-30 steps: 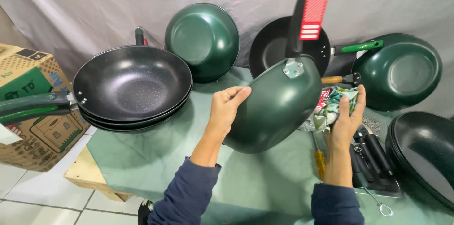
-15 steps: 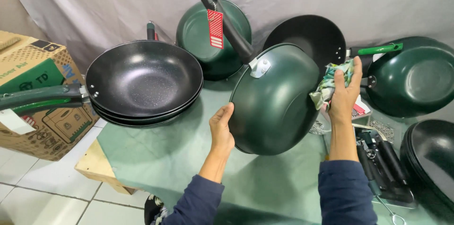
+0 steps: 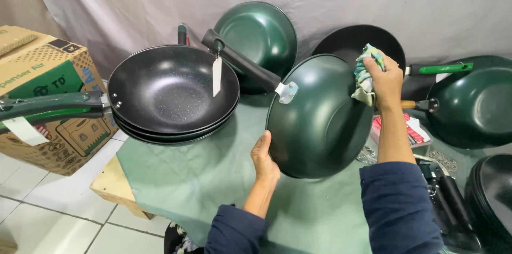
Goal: Cleaning and wiping the surfaces of a green wok with a cloth in an appliance store setting.
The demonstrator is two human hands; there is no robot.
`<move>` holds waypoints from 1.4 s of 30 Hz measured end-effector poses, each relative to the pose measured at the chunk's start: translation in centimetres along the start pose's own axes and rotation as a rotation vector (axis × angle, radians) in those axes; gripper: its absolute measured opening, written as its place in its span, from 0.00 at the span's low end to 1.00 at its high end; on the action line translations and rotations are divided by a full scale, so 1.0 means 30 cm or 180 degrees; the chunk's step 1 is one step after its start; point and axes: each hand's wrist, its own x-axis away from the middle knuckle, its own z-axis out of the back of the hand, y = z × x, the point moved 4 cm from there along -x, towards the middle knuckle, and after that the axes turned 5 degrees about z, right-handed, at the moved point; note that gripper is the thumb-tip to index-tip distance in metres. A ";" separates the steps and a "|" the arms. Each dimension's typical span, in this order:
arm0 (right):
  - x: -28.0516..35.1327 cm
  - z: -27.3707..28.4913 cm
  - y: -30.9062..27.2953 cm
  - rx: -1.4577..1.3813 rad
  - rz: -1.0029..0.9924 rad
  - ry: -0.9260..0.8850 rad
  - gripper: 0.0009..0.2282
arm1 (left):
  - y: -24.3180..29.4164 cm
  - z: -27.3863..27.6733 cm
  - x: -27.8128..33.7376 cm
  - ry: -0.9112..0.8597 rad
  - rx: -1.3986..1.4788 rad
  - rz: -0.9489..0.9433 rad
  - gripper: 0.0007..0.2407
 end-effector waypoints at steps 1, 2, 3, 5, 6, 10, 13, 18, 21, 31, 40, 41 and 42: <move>-0.025 -0.012 -0.004 -0.0009 0.0014 -0.0009 0.23 | -0.006 -0.001 -0.001 0.0001 0.0009 -0.0016 0.09; -0.049 -0.027 -0.007 -0.0008 0.0022 -0.0049 0.23 | -0.011 0.000 0.000 0.0020 0.0005 -0.0025 0.09; -0.072 -0.041 -0.011 -0.0008 0.0031 -0.0089 0.24 | -0.016 0.001 -0.001 0.0039 0.0001 -0.0034 0.09; -0.103 -0.061 -0.071 0.0107 0.0074 -0.0313 0.23 | -0.023 0.001 0.001 0.0058 -0.0008 -0.0032 0.09; -0.118 -0.073 -0.101 0.0227 0.0118 -0.0527 0.22 | -0.028 0.001 0.003 0.0069 -0.0018 -0.0023 0.08; -0.069 -0.119 -0.334 0.0139 -0.0138 -0.1065 0.21 | -0.008 -0.020 0.041 0.0073 -0.0065 0.0023 0.09; -0.037 -0.134 -0.401 0.0126 -0.0251 -0.1514 0.23 | -0.039 0.027 0.018 0.0071 -0.0060 -0.0026 0.08; -0.038 -0.143 -0.358 0.0236 -0.0239 -0.1577 0.16 | -0.004 -0.009 0.045 -0.0050 -0.0191 0.0023 0.08; -0.032 -0.131 -0.358 0.0129 -0.0153 -0.1532 0.16 | 0.066 -0.054 0.051 -0.0272 -0.0578 0.0039 0.09; 0.013 -0.170 -0.441 0.0111 0.0111 -0.1705 0.16 | 0.458 -0.357 -0.002 -0.1141 -0.0932 -0.1100 0.23; 0.028 -0.149 -0.450 0.0022 0.0128 -0.1633 0.15 | 0.685 -0.415 -0.085 -0.1431 -0.0255 -0.0647 0.24; 0.026 -0.148 -0.440 -0.0009 0.0147 -0.1610 0.16 | 0.694 -0.429 -0.088 -0.1483 -0.0236 -0.0579 0.24; 0.025 -0.147 -0.430 -0.0040 0.0169 -0.1590 0.16 | 0.705 -0.441 -0.089 -0.1534 -0.0215 -0.0515 0.24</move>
